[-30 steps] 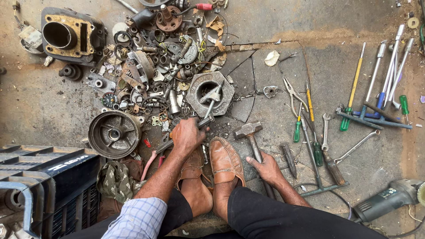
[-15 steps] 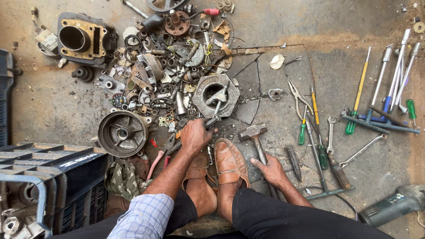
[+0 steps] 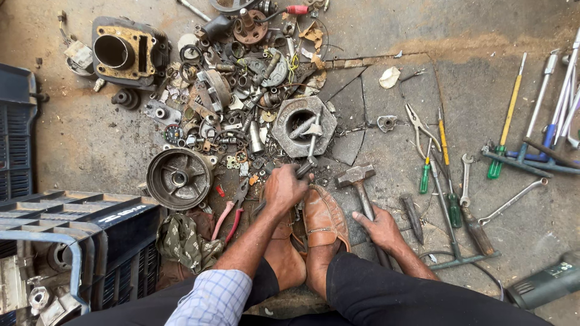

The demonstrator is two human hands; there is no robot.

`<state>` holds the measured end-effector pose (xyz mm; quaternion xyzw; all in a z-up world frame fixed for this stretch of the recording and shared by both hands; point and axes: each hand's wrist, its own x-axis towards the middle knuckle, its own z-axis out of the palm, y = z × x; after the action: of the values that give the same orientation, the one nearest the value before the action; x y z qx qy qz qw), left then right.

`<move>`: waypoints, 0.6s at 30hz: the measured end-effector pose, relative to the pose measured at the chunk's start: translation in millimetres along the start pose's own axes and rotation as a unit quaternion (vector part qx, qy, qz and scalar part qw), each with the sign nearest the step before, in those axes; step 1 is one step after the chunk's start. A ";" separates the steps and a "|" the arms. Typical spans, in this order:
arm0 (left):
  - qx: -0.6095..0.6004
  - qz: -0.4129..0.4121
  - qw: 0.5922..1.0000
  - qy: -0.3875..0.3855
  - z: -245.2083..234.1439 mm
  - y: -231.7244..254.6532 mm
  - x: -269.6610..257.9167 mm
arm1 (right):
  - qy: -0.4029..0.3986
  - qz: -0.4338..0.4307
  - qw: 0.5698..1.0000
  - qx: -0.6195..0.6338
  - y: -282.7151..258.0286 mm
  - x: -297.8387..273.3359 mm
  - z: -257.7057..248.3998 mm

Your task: The person sits on the floor and uses a hammer and a metal punch to repeatedly strike a metal component placed on a concrete block. The person adjusts the component and tools between strikes.

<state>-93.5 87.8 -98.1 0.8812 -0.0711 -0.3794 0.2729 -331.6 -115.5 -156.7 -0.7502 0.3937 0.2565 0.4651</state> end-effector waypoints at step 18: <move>0.021 -0.029 0.999 0.035 1.9 -11.7 11.4 | -0.009 0.011 1.000 -0.019 -11.1 2.7 -4.5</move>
<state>-87.8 93.0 -112.7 0.9011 -0.0440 -0.3544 0.2459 -320.8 -117.6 -151.2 -0.7522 0.3929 0.2753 0.4517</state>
